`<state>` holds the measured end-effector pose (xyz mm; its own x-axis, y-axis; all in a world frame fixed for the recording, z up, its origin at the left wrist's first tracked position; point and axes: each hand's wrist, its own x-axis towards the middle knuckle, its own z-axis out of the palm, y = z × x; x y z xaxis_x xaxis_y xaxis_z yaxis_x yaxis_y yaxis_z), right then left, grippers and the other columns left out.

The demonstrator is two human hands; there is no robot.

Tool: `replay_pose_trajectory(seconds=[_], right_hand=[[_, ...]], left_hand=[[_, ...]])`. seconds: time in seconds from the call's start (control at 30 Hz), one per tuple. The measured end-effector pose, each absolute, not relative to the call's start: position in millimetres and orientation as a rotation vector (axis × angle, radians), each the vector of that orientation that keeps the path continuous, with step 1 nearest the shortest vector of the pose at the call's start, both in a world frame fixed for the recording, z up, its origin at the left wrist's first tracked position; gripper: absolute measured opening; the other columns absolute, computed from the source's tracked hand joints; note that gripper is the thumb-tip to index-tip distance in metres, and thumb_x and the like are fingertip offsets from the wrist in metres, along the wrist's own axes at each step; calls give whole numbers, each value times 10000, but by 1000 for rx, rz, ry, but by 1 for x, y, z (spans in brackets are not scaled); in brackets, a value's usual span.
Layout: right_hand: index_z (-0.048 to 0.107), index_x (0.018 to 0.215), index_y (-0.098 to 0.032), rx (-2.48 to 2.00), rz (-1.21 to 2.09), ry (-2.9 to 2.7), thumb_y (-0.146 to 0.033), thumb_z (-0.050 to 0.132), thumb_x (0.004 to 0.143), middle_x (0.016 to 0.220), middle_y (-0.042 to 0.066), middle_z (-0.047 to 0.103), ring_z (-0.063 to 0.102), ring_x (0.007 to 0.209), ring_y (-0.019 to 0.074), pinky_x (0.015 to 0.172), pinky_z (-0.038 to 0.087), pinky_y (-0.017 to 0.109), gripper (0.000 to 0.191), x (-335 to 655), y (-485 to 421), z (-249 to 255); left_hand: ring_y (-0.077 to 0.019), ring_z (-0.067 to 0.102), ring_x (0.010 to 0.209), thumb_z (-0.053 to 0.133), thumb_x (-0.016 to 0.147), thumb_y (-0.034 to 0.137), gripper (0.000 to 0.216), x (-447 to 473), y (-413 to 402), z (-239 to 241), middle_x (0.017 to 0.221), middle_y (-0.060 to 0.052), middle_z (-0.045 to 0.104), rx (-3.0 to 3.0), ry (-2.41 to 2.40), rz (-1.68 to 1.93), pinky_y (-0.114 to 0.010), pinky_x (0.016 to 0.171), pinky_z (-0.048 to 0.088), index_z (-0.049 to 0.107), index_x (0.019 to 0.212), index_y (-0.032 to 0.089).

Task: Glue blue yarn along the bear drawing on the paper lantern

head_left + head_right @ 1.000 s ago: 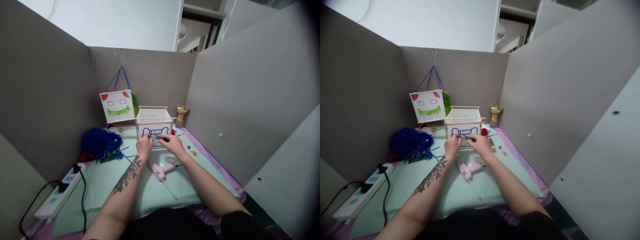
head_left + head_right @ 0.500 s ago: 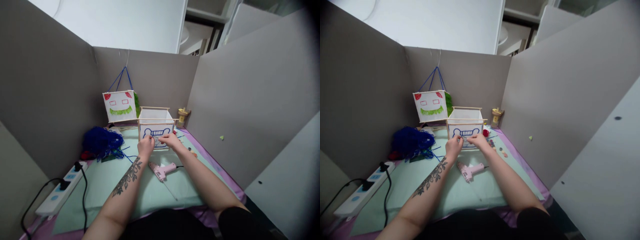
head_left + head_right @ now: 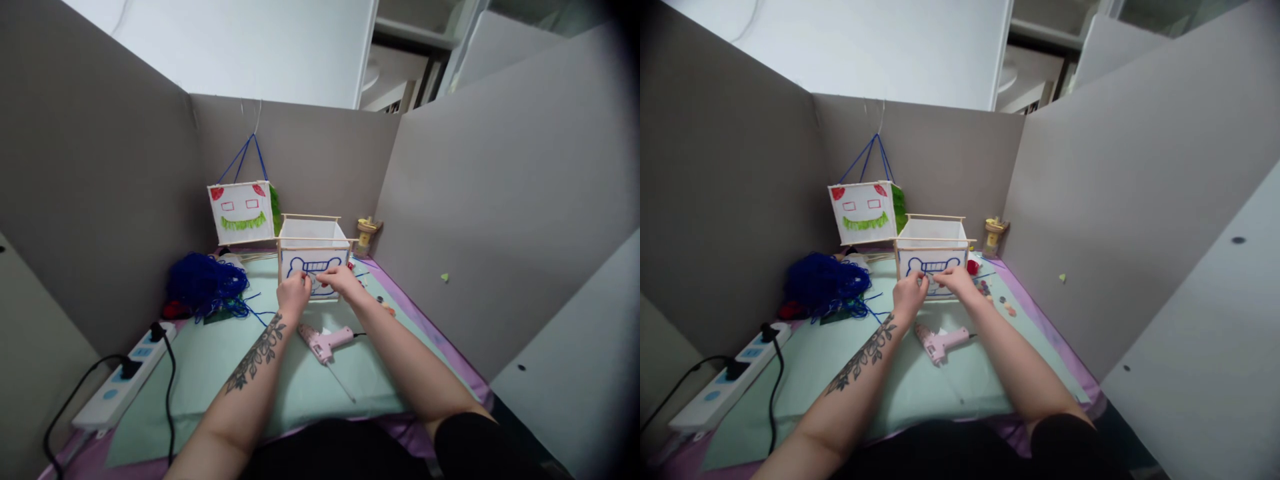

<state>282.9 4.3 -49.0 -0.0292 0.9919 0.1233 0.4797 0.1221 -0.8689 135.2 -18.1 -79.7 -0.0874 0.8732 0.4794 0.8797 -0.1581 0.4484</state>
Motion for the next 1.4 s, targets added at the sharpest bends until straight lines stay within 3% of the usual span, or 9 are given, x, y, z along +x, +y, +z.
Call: replay_pose_trajectory(seconds=[0.27, 0.8, 1.1, 1.27, 1.4], right_hand=[[704, 606, -128, -1452, 827, -1588, -332, 707, 613, 534, 42, 645, 543, 532, 132, 492, 375, 221, 204, 282, 7, -51], [684, 616, -125, -1451, 873, -1602, -392, 698, 628, 529, 35, 627, 474, 472, 97, 467, 332, 214, 268, 282, 11, -54], [712, 672, -129, -1467, 881, -1624, -383, 700, 634, 546, 31, 641, 522, 509, 119, 476, 352, 217, 257, 288, 4, -54], [723, 722, -147, -1434, 713, -1665, -389, 672, 654, 633, 33, 678, 606, 633, 156, 559, 417, 224, 257, 294, 2, -63], [730, 735, -177, -1492, 556, -1710, -406, 653, 676, 665, 22, 692, 625, 682, 168, 599, 438, 230, 248, 292, 3, -62]], left_hand=[[-205, 668, 822, 433, 914, 351, 286, 135, -20, -78, 869, -67, 725, -2113, -2035, -1073, -265, 704, 435, 673, 984, 212], [-197, 661, 847, 424, 925, 346, 291, 135, -20, -79, 939, -69, 722, -2149, -2004, -1044, -254, 708, 431, 668, 1020, 217], [-193, 659, 817, 475, 888, 351, 230, 126, -25, -78, 854, -46, 719, -2147, -2005, -1027, -250, 678, 412, 662, 949, 232], [-179, 650, 791, 480, 868, 348, 207, 115, -30, -75, 800, -27, 706, -2118, -2098, -1019, -245, 658, 400, 648, 911, 237], [-188, 650, 845, 521, 832, 320, 185, 117, -34, -73, 843, -33, 713, -2408, -1990, -797, -250, 694, 424, 669, 908, 240]])
